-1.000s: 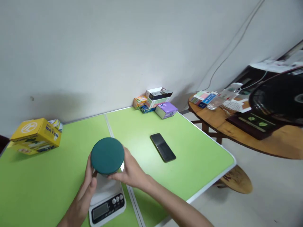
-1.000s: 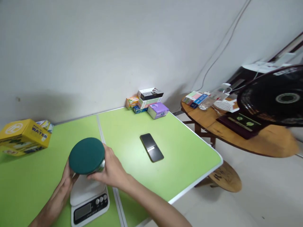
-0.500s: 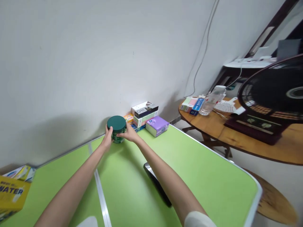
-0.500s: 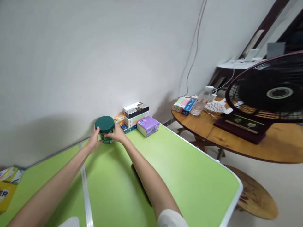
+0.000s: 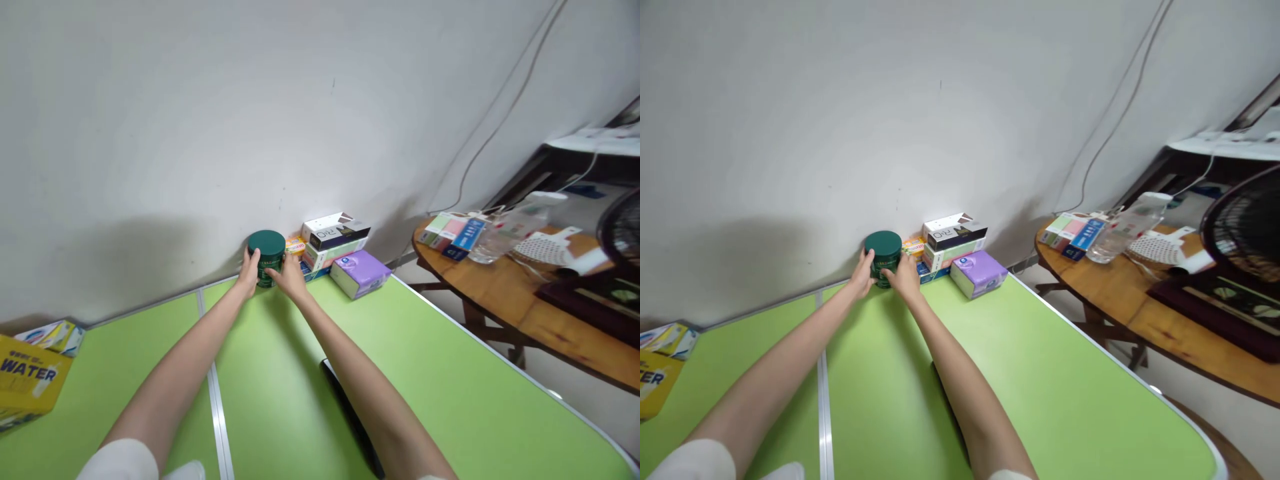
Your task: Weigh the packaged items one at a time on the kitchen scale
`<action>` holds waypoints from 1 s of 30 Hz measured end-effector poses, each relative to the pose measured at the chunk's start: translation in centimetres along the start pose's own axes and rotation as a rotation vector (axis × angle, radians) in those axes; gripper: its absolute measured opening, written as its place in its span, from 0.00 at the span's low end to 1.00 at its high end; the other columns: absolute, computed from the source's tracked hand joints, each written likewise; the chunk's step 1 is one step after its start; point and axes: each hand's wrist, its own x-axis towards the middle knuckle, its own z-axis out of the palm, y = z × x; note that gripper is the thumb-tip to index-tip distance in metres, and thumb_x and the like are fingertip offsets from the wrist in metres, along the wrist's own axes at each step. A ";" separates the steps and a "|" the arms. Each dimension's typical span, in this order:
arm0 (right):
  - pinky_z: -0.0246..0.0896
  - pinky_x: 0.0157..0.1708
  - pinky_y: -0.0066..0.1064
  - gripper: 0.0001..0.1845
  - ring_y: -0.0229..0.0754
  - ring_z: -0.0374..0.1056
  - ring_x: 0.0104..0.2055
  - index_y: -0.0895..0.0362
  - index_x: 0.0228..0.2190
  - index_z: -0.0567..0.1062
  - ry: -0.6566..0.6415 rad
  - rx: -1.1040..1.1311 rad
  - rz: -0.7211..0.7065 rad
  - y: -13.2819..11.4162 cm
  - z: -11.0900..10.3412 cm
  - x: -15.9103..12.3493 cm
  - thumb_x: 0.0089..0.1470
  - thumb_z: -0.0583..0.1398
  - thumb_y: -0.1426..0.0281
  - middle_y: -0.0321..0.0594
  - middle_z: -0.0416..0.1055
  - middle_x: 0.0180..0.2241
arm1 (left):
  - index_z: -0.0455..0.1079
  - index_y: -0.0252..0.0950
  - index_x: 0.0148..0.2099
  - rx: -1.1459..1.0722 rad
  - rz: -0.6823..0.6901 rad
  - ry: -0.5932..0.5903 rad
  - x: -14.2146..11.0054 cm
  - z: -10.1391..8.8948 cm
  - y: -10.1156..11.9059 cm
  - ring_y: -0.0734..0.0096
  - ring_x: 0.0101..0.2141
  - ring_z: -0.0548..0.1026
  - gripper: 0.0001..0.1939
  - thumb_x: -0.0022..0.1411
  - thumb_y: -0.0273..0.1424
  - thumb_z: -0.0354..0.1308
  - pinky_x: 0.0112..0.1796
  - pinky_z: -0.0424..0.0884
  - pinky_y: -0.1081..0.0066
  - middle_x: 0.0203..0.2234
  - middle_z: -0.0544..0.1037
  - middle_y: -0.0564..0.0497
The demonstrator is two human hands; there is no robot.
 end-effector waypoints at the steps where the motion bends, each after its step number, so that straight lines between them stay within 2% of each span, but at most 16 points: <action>1: 0.52 0.57 0.53 0.36 0.60 0.57 0.59 0.65 0.56 0.59 0.003 -0.005 0.003 -0.2 0.3 -1.0 0.48 0.62 0.67 0.60 0.62 0.53 | 0.42 0.48 0.68 0.016 -0.006 0.006 -0.8 -0.1 -0.1 0.55 0.66 0.49 0.33 0.65 0.47 0.46 0.58 0.56 0.46 0.68 0.48 0.48; 3: 0.55 0.55 0.53 0.33 0.57 0.62 0.55 0.63 0.57 0.58 -0.037 -0.005 -0.007 -0.6 0.8 -3.4 0.52 0.59 0.67 0.57 0.65 0.50 | 0.48 0.44 0.67 0.065 -0.015 0.001 -3.7 -1.2 -0.5 0.55 0.67 0.44 0.33 0.64 0.48 0.47 0.60 0.51 0.49 0.69 0.46 0.48; 4: 0.58 0.53 0.52 0.30 0.55 0.66 0.51 0.62 0.56 0.60 -0.090 -0.001 -0.019 -0.9 0.9 -4.9 0.53 0.58 0.67 0.54 0.68 0.47 | 0.54 0.42 0.65 0.091 -0.011 -0.014 -5.7 -2.2 -0.9 0.54 0.67 0.44 0.32 0.62 0.47 0.50 0.61 0.50 0.50 0.68 0.48 0.47; 6: 0.66 0.44 0.48 0.26 0.50 0.71 0.40 0.61 0.52 0.65 -0.268 0.013 -0.055 -1.6 1.1 -8.0 0.52 0.58 0.67 0.47 0.73 0.38 | 0.67 0.39 0.57 0.148 -0.010 -0.071 -10.6 -5.1 -1.7 0.51 0.64 0.55 0.27 0.57 0.44 0.58 0.61 0.50 0.51 0.63 0.61 0.43; 8: 0.70 0.36 0.40 0.20 0.46 0.72 0.32 0.60 0.46 0.72 -0.510 0.040 -0.106 -2.6 0.9 -11.1 0.51 0.59 0.66 0.41 0.75 0.29 | 0.76 0.38 0.45 0.205 -0.017 -0.122 -15.9 -8.5 -2.5 0.49 0.59 0.64 0.18 0.52 0.38 0.63 0.60 0.52 0.49 0.55 0.73 0.42; 11: 0.71 0.33 0.38 0.17 0.46 0.74 0.31 0.59 0.42 0.75 -0.819 0.073 -0.166 -4.8 1.1 -14.2 0.51 0.60 0.66 0.41 0.77 0.29 | 0.78 0.41 0.40 0.275 -0.019 -0.096 -22.4 -13.7 -3.1 0.49 0.57 0.67 0.12 0.51 0.32 0.64 0.59 0.55 0.48 0.53 0.74 0.44; 14: 0.70 0.39 0.41 0.18 0.47 0.74 0.36 0.58 0.44 0.74 -0.987 0.104 -0.156 -8.2 3.4 -15.7 0.52 0.59 0.66 0.43 0.77 0.34 | 0.76 0.40 0.45 0.329 0.039 0.073 -26.1 -18.9 -3.0 0.53 0.59 0.65 0.16 0.52 0.28 0.61 0.61 0.53 0.52 0.55 0.71 0.43; 17: 0.68 0.44 0.46 0.20 0.49 0.73 0.39 0.57 0.44 0.74 -1.059 0.213 -0.128 -12.4 7.8 -16.6 0.49 0.62 0.64 0.44 0.77 0.36 | 0.71 0.38 0.52 0.366 0.155 0.296 -28.4 -24.1 -2.2 0.56 0.62 0.59 0.20 0.55 0.27 0.56 0.62 0.51 0.55 0.59 0.64 0.41; 21: 0.64 0.48 0.52 0.29 0.52 0.71 0.43 0.58 0.45 0.75 -1.030 0.409 -0.049 -18.0 14.9 -17.6 0.40 0.69 0.62 0.49 0.76 0.41 | 0.58 0.42 0.61 0.439 0.533 0.750 -30.6 -31.2 0.1 0.58 0.64 0.53 0.25 0.62 0.31 0.52 0.61 0.54 0.55 0.65 0.52 0.43; 22: 0.62 0.50 0.52 0.32 0.53 0.71 0.46 0.58 0.47 0.74 -1.027 0.444 -0.033 -19.2 16.8 -17.8 0.39 0.69 0.61 0.51 0.74 0.45 | 0.54 0.43 0.63 0.444 0.580 0.838 -30.9 -32.9 0.9 0.58 0.65 0.52 0.27 0.63 0.34 0.51 0.61 0.54 0.56 0.66 0.49 0.43; 24: 0.60 0.54 0.51 0.37 0.55 0.67 0.53 0.56 0.52 0.70 -1.028 0.501 -0.009 -21.6 20.3 -18.1 0.41 0.68 0.56 0.53 0.70 0.52 | 0.47 0.41 0.67 0.422 0.530 0.937 -30.6 -36.3 2.4 0.58 0.66 0.47 0.31 0.65 0.39 0.49 0.63 0.49 0.57 0.68 0.44 0.43; 26: 0.57 0.56 0.52 0.39 0.56 0.61 0.59 0.53 0.55 0.67 -1.018 0.566 0.024 -23.8 23.5 -18.5 0.45 0.63 0.49 0.51 0.65 0.58 | 0.46 0.37 0.68 0.384 0.410 0.975 -29.6 -39.1 3.6 0.57 0.67 0.46 0.34 0.65 0.44 0.47 0.63 0.45 0.57 0.68 0.46 0.41; 28: 0.53 0.58 0.54 0.39 0.57 0.55 0.64 0.50 0.58 0.64 -0.993 0.636 0.040 -25.7 26.0 -19.2 0.49 0.58 0.45 0.47 0.60 0.62 | 0.49 0.35 0.67 0.358 0.327 0.983 -28.2 -40.7 4.2 0.55 0.66 0.49 0.33 0.65 0.46 0.45 0.63 0.45 0.55 0.67 0.51 0.39; 30: 0.49 0.61 0.52 0.41 0.54 0.51 0.66 0.48 0.60 0.61 -0.965 0.703 0.024 -27.0 27.3 -20.1 0.49 0.56 0.43 0.42 0.58 0.63 | 0.54 0.36 0.65 0.349 0.303 0.972 -27.0 -40.9 4.3 0.54 0.65 0.53 0.32 0.65 0.47 0.43 0.63 0.47 0.54 0.65 0.57 0.39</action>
